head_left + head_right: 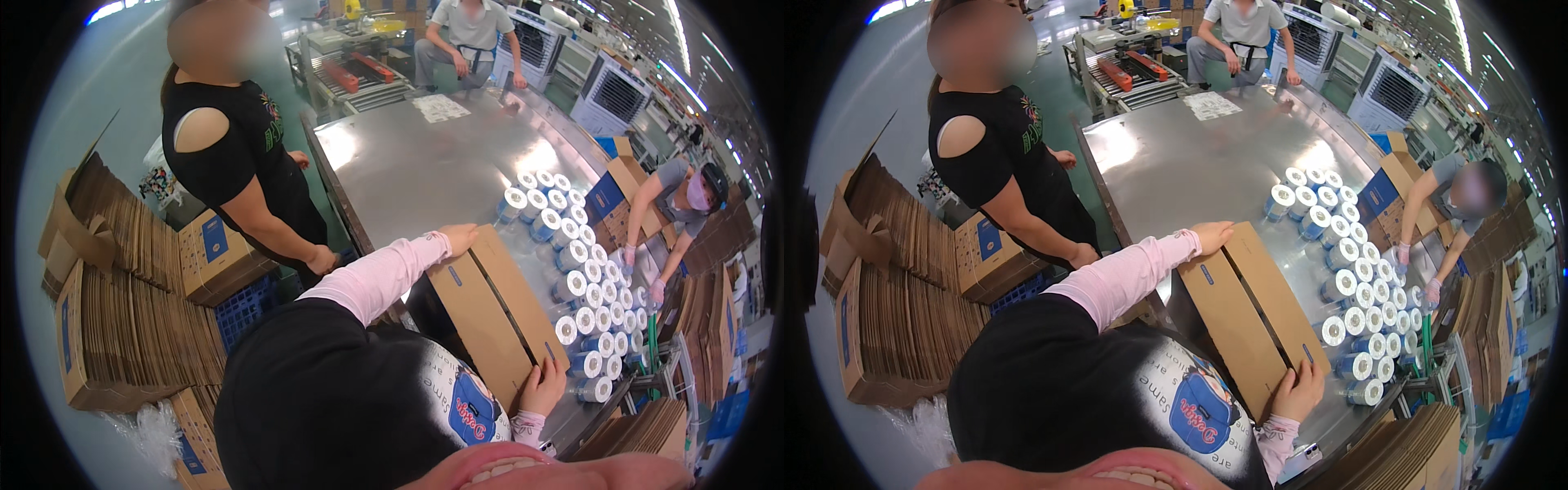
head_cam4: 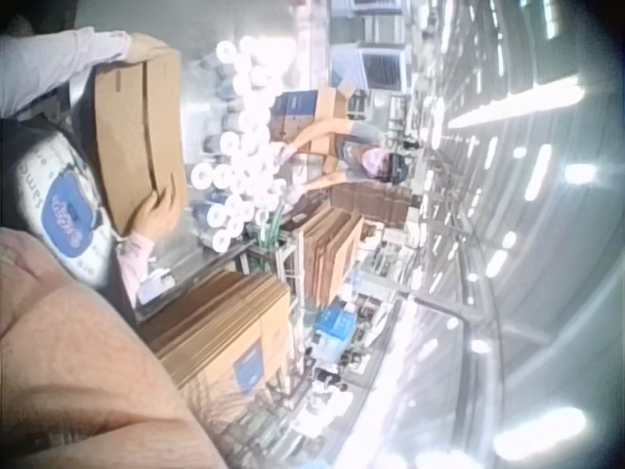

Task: The person packs rolls of paper or tape into cardboard boxes by hand. The person picks up a flat cardboard box, unfolds it, and places it on a metal table, then fills the box with multiple white cylindrical rolls before closing the flaps and sliding the box aside.

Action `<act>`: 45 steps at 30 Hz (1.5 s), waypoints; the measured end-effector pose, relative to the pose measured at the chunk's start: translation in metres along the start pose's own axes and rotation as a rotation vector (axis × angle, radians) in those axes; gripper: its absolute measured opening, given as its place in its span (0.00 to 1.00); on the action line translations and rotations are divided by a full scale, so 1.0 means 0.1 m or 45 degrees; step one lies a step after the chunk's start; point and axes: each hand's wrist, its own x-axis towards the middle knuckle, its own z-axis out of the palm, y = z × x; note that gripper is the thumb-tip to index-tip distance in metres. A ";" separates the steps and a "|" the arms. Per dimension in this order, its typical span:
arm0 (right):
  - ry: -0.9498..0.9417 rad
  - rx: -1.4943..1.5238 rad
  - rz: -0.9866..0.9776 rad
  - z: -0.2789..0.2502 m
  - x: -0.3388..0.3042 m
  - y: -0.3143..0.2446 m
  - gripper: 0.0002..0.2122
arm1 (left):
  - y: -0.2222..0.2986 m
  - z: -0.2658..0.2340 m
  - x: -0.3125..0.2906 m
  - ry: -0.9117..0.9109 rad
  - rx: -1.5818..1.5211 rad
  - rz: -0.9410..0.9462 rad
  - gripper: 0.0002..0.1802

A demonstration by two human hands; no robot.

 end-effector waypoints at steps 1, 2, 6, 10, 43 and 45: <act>0.009 0.010 0.042 0.01 0.02 0.06 0.17 | 0.09 -0.06 -0.05 -0.021 0.019 -0.029 0.26; 0.017 0.021 0.084 0.05 0.02 0.10 0.17 | 0.15 -0.09 -0.09 -0.041 0.038 -0.058 0.25; 0.046 0.241 0.276 0.21 -0.07 0.27 0.19 | 0.19 -0.06 -0.24 0.084 0.099 -0.054 0.24; 0.038 0.269 0.390 0.27 -0.08 0.31 0.20 | 0.27 -0.12 -0.42 0.115 0.103 -0.142 0.25; -0.061 0.236 0.376 0.29 0.17 0.43 0.22 | 0.33 -0.02 -0.49 0.019 0.340 0.430 0.31; -0.060 0.222 0.419 0.30 0.12 0.43 0.22 | 0.30 -0.05 -0.50 -0.048 0.331 0.530 0.32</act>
